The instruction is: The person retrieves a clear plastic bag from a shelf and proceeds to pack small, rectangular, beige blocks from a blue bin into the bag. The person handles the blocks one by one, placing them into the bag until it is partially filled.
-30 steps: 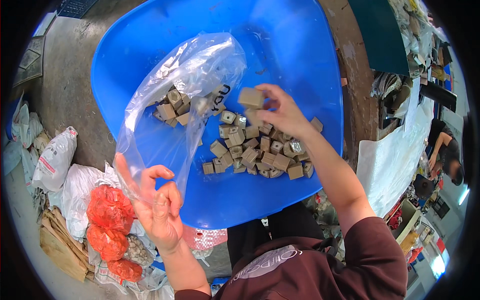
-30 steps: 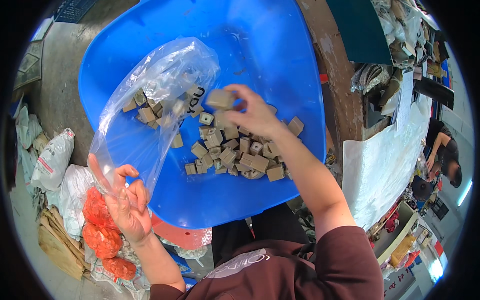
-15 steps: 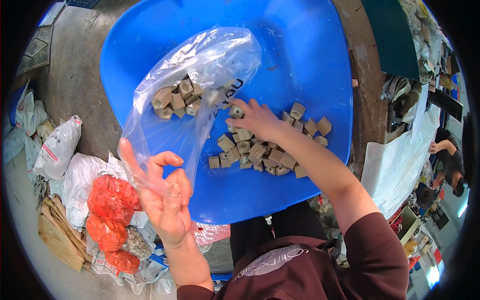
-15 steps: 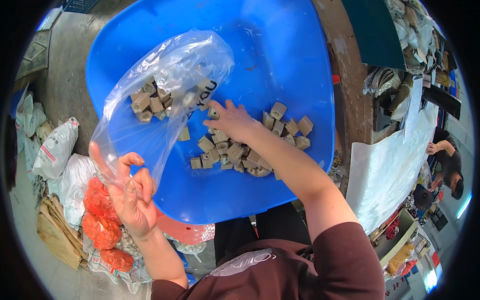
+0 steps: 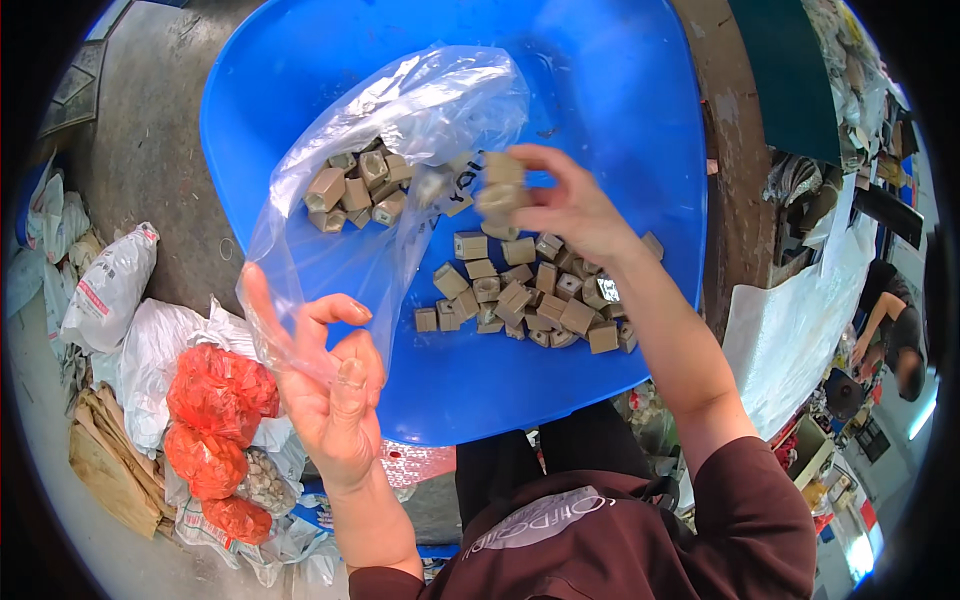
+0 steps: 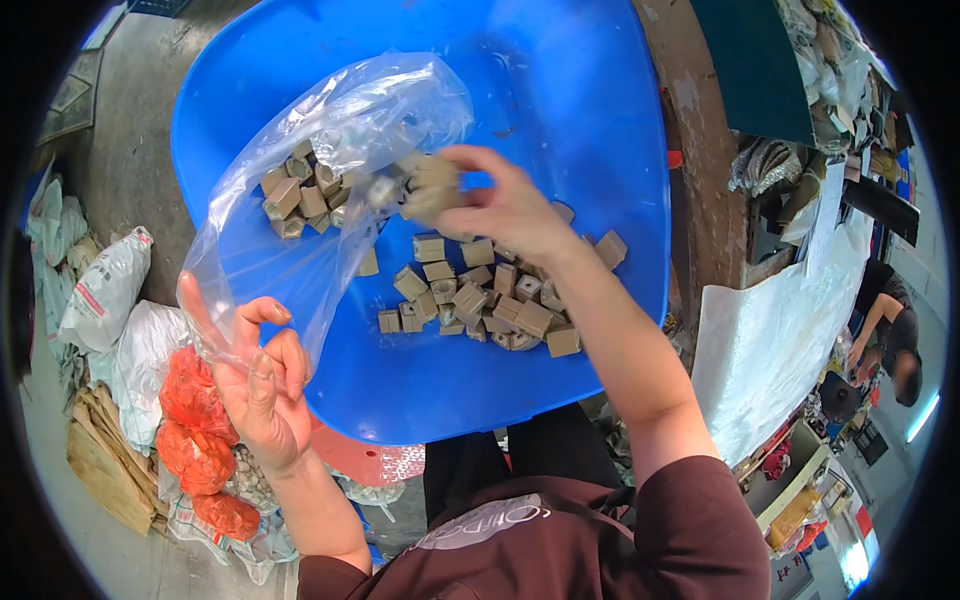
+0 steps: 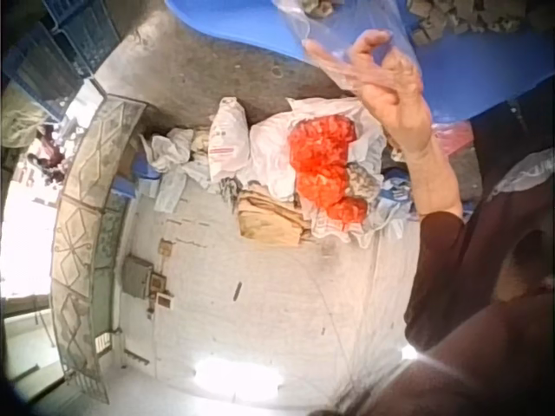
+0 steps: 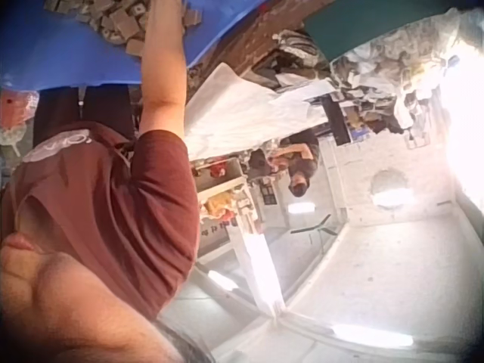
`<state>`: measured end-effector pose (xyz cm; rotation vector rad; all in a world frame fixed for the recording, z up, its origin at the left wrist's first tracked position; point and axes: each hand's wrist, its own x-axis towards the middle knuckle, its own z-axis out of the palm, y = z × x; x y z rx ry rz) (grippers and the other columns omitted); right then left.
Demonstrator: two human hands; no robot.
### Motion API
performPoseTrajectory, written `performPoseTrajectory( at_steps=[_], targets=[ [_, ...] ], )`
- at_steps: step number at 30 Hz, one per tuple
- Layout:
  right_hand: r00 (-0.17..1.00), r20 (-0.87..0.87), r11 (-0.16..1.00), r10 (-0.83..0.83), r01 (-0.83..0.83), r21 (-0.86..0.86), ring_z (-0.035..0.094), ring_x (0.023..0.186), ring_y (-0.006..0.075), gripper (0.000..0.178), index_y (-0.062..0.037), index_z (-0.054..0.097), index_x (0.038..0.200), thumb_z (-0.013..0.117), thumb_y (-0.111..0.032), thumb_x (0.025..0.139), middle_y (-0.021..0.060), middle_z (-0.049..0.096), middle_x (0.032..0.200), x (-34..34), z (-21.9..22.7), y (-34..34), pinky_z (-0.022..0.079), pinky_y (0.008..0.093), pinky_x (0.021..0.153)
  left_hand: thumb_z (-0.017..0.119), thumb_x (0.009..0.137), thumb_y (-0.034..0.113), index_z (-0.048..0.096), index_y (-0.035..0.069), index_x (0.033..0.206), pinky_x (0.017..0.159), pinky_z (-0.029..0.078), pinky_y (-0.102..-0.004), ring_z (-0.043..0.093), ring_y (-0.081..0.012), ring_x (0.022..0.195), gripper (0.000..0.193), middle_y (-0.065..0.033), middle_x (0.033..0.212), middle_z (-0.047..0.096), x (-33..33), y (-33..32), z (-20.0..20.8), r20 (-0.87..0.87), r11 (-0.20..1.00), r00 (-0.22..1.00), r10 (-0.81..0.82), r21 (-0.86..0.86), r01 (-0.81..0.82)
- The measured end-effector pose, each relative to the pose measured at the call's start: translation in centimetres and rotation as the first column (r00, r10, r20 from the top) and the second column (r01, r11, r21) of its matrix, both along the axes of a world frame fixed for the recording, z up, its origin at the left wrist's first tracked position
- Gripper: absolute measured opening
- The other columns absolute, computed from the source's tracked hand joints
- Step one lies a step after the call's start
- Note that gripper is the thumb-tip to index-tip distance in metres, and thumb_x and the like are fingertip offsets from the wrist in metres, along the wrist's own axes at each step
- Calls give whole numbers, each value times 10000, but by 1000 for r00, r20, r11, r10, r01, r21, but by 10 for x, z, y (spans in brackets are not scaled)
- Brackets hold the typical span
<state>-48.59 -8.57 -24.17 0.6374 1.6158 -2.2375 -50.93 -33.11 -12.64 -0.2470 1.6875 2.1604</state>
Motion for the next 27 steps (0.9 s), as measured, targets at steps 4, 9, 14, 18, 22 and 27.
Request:
performPoseTrajectory(
  at_steps=[4,9,14,18,22,27],
  targets=[
    [963,-37,942,269,-254,220,595,927,152,456,-10,496,1208,671,-115,801,88,556,1121,-37,38,-39,499,293,759,655,796,166,24,138,1467,443,277,-157,373,-52,481,921,-166,1019,484,-2,6,3,-6,1000,1000,-15,2,15],
    [884,289,689,369,-468,553,564,977,247,416,-49,560,1148,679,-217,787,126,566,1105,-16,-18,-4,477,366,818,671,785,190,23,138,1467,443,286,-150,386,-52,480,942,-165,1012,489,-13,5,9,-15,999,1000,11,37,-10],
    [864,449,347,227,-503,792,270,1193,401,589,-165,540,1220,723,-378,702,145,277,1356,25,-68,-45,334,593,896,696,764,239,17,137,1465,428,288,-152,400,-56,474,981,-169,1010,495,-24,11,12,-26,998,1000,-10,64,11],
    [904,421,271,75,-425,864,314,1165,380,568,-134,535,1192,729,-317,690,156,306,1333,0,-89,-101,358,542,898,633,809,225,14,130,1464,409,266,-146,360,-55,468,906,-185,1072,441,-32,13,14,-105,993,992,-75,87,84],
    [959,254,418,125,-283,863,379,1110,342,523,-69,530,1137,730,-202,672,182,378,1263,9,-109,-82,378,447,911,626,813,216,23,128,1464,410,270,-142,351,-50,464,892,-177,1069,436,-32,9,13,-121,990,990,-77,106,90],
    [930,161,899,-329,257,354,574,907,235,462,-27,528,1113,691,-128,694,112,568,1013,34,-69,-45,489,361,763,693,771,259,-8,161,1464,405,289,-156,400,-68,434,991,-175,1019,479,-30,11,13,-37,998,999,-31,54,33]
  ],
)
